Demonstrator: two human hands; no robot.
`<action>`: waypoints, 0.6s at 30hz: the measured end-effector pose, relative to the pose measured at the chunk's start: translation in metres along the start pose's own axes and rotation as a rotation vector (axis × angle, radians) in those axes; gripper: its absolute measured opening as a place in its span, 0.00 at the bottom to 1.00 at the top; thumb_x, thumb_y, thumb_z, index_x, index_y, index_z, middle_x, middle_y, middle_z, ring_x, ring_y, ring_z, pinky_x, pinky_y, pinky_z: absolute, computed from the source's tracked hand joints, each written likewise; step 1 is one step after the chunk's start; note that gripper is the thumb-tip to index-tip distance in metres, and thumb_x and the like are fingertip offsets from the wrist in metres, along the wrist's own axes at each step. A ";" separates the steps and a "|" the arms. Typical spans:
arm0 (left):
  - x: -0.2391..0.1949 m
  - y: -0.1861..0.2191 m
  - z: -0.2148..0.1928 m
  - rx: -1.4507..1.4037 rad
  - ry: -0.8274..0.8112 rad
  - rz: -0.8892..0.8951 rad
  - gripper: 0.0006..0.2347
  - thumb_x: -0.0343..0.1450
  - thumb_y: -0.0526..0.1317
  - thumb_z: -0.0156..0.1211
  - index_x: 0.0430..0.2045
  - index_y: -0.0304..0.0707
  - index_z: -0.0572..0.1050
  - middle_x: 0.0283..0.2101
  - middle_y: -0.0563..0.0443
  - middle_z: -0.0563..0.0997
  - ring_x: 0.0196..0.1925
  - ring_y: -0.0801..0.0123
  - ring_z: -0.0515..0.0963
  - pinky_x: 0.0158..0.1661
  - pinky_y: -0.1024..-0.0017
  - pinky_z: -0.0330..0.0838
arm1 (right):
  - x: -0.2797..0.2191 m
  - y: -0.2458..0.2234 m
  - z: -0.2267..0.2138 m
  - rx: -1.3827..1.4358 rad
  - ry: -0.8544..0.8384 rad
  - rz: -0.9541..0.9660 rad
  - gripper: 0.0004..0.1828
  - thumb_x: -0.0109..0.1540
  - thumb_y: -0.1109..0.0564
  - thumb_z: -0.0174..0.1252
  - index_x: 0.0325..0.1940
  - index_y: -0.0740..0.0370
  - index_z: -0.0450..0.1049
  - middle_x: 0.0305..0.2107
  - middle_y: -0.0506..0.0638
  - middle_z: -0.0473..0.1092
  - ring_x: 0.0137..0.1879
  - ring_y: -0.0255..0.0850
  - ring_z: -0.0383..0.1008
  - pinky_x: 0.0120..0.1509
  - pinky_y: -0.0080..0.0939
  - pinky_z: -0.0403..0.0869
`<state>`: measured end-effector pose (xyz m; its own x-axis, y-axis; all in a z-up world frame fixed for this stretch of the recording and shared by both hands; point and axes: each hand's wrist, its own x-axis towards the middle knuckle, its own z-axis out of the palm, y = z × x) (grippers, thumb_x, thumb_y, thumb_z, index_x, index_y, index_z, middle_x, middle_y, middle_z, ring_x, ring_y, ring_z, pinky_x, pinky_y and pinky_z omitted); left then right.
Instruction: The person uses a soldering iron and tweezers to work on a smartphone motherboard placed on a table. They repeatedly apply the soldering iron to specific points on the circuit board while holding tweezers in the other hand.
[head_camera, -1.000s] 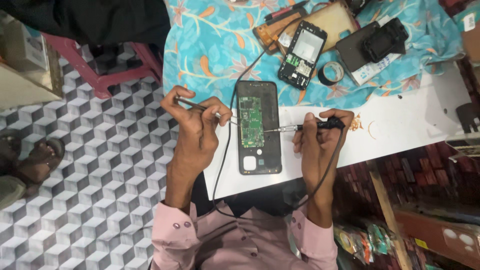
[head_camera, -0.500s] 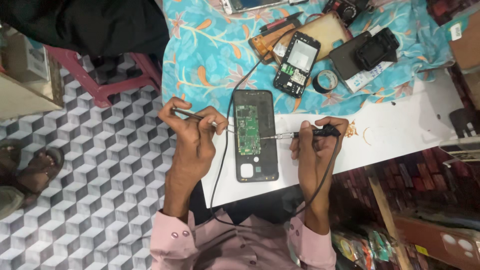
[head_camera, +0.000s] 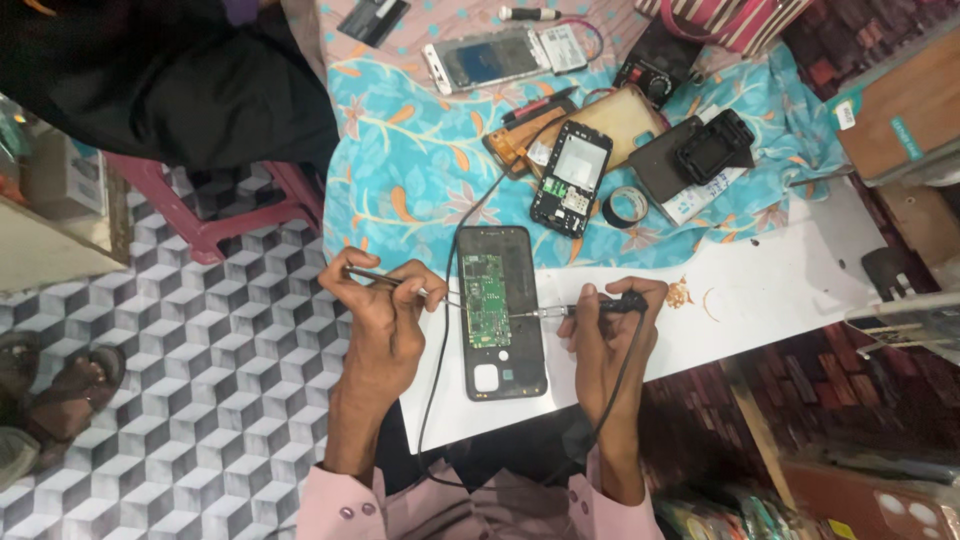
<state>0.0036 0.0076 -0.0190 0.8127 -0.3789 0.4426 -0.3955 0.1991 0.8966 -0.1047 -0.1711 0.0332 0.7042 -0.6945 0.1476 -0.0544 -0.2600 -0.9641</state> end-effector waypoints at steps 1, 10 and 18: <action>0.000 0.000 -0.001 0.022 -0.004 0.016 0.08 0.83 0.35 0.33 0.44 0.39 0.42 0.28 0.50 0.73 0.29 0.73 0.70 0.42 0.78 0.65 | 0.000 -0.001 0.001 0.023 -0.001 -0.006 0.12 0.70 0.60 0.52 0.48 0.62 0.55 0.18 0.50 0.66 0.23 0.32 0.66 0.27 0.32 0.65; 0.003 0.009 0.003 0.055 -0.022 0.080 0.08 0.83 0.33 0.34 0.46 0.38 0.43 0.27 0.48 0.73 0.29 0.71 0.71 0.44 0.74 0.67 | -0.001 -0.001 -0.001 0.006 0.002 -0.020 0.11 0.69 0.60 0.52 0.47 0.62 0.55 0.18 0.50 0.67 0.23 0.31 0.67 0.26 0.32 0.65; 0.015 0.027 0.006 0.335 -0.042 0.230 0.11 0.76 0.23 0.43 0.44 0.30 0.47 0.30 0.49 0.77 0.32 0.65 0.78 0.47 0.70 0.71 | -0.001 0.002 -0.003 -0.035 -0.016 -0.106 0.11 0.70 0.60 0.52 0.48 0.62 0.56 0.18 0.50 0.69 0.24 0.31 0.66 0.29 0.31 0.64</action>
<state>0.0024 0.0016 0.0116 0.6715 -0.3970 0.6257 -0.6879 -0.0200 0.7255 -0.1076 -0.1728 0.0320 0.7185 -0.6512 0.2443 -0.0035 -0.3546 -0.9350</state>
